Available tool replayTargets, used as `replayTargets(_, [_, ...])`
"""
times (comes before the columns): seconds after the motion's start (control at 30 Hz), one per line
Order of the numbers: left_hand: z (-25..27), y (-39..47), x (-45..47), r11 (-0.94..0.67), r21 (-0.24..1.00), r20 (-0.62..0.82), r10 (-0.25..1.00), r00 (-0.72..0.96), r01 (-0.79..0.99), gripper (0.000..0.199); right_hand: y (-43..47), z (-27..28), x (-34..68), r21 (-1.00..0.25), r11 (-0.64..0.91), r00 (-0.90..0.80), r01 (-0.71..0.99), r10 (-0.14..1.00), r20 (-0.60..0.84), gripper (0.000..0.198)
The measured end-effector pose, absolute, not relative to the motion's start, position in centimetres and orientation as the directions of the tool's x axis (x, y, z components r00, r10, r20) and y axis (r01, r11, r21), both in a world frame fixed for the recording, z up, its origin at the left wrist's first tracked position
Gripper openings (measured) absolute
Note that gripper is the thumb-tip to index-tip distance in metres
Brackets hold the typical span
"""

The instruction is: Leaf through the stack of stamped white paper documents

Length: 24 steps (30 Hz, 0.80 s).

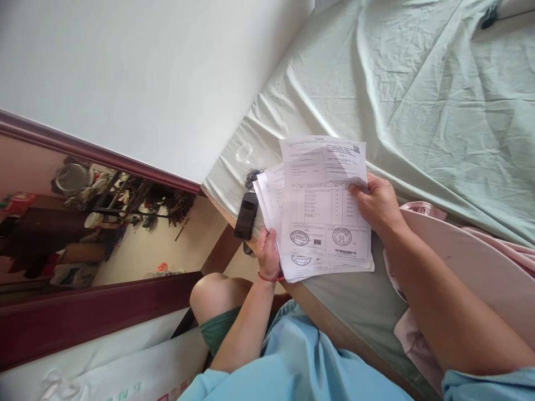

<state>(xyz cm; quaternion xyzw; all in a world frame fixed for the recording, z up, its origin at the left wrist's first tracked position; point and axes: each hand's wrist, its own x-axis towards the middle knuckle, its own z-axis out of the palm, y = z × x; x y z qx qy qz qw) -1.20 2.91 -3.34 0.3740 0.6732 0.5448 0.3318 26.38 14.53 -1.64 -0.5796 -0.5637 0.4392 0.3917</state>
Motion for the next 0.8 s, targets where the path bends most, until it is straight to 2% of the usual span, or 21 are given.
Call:
replayTargets(0.1, [-3.41,2.89,-1.17,0.136,0.983,-0.054,0.861,-0.506,0.127,0.048,14.47,-0.97,26.28,-0.969,-0.193,0.025,0.153,0.981,-0.192,0.024])
replayTargets(0.33, [-3.77,2.66,-1.44,0.198,0.955,-0.06,0.858,-0.511,0.219,0.061,14.65,-0.6,25.98,-0.958,-0.192,0.051,0.212,0.981,-0.185,0.028])
replayTargets(0.6, [-3.94,2.74,-1.6,0.179,0.935,-0.017,0.885,-0.465,0.307,0.062,14.68,-0.49,25.92,-0.955,-0.191,0.049,0.228,0.982,-0.184,0.032])
replayTargets(0.8, [-3.69,2.8,-1.55,0.242,0.903,-0.022,0.851,-0.525,0.354,0.062,14.69,-0.41,25.94,-0.938,-0.177,0.071,0.298,0.984,-0.163,0.036])
